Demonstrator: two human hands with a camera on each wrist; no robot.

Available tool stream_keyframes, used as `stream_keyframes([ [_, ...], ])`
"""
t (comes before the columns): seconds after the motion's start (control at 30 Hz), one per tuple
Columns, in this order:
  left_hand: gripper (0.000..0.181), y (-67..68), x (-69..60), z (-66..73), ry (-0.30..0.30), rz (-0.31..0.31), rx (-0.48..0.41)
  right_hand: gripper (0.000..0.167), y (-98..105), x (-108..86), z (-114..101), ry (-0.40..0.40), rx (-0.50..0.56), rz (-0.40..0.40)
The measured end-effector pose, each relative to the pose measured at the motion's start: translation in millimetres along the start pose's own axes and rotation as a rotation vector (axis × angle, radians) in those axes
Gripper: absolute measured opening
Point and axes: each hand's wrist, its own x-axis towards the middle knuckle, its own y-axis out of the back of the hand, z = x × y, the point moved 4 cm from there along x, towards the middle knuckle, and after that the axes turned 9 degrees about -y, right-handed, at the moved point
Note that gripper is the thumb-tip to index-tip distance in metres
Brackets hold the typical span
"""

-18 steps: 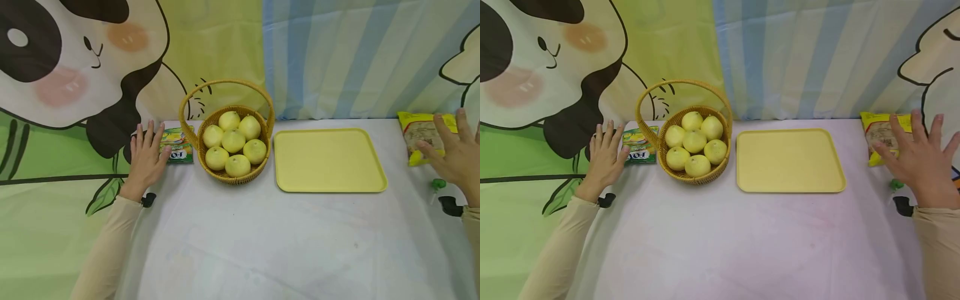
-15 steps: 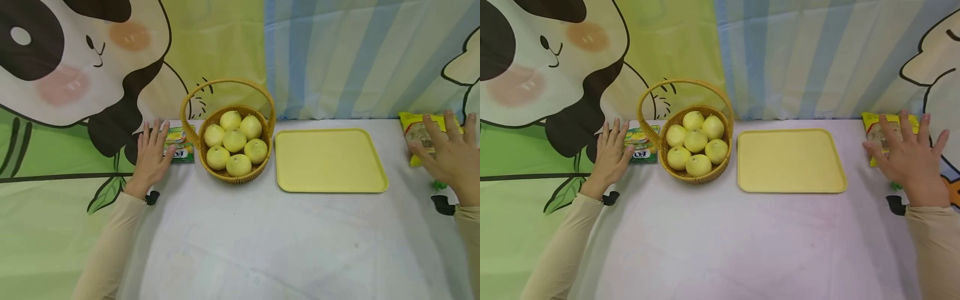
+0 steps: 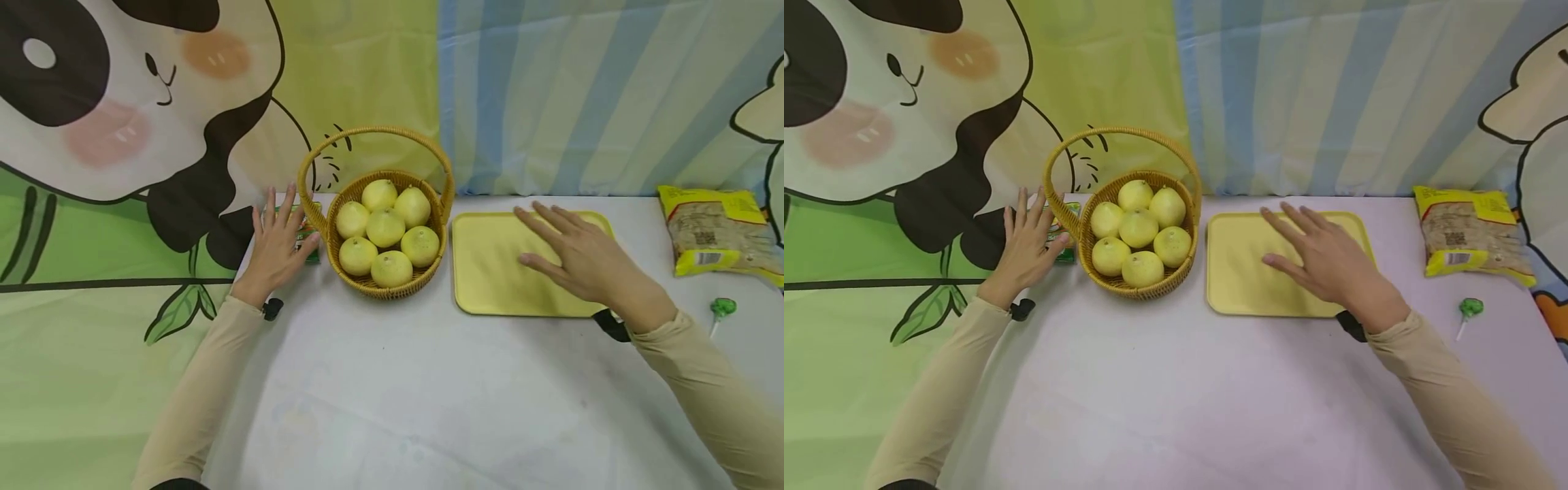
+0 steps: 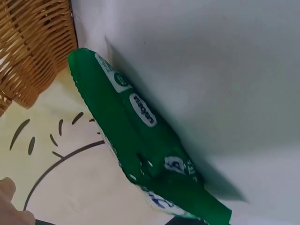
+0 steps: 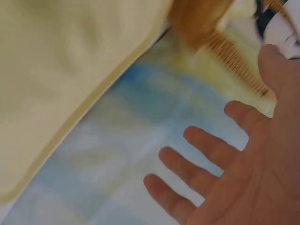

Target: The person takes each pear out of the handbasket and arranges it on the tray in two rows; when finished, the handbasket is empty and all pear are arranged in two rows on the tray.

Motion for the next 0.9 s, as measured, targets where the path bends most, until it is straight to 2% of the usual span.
stream_keyframes([
  [0.2, 0.089, -12.8, 6.5, 1.4, 0.022, -0.01, -0.066, 0.07, -14, 35.6, -85, 0.205, 0.205, -0.093],
  [0.27, 0.091, -19.0, 9.1, 1.1, 0.037, -0.016, -0.101, 0.069, -19, 50.5, -105, 0.236, 0.264, -0.127],
  [0.37, 0.091, -29.0, 13.1, 1.6, 0.047, -0.013, -0.165, 0.072, -26, 75.2, -127, 0.242, 0.329, -0.17],
  [0.5, 0.083, -38.6, 19.1, 4.1, 0.046, 0.008, -0.272, 0.079, -38, 111.1, -143, 0.221, 0.392, -0.209],
  [0.63, 0.076, -42.1, 22.1, 10.3, 0.061, 0.013, -0.396, 0.084, -49, 142.3, -149, 0.198, 0.422, -0.247],
  [0.77, 0.066, -43.6, 23.2, 16.5, 0.081, 0.021, -0.497, 0.086, -57, 163.2, -148, 0.146, 0.471, -0.309],
  [0.9, 0.058, -46.6, 23.4, 19.9, 0.104, 0.066, -0.62, 0.085, -62, 177.4, -149, 0.095, 0.559, -0.38],
])
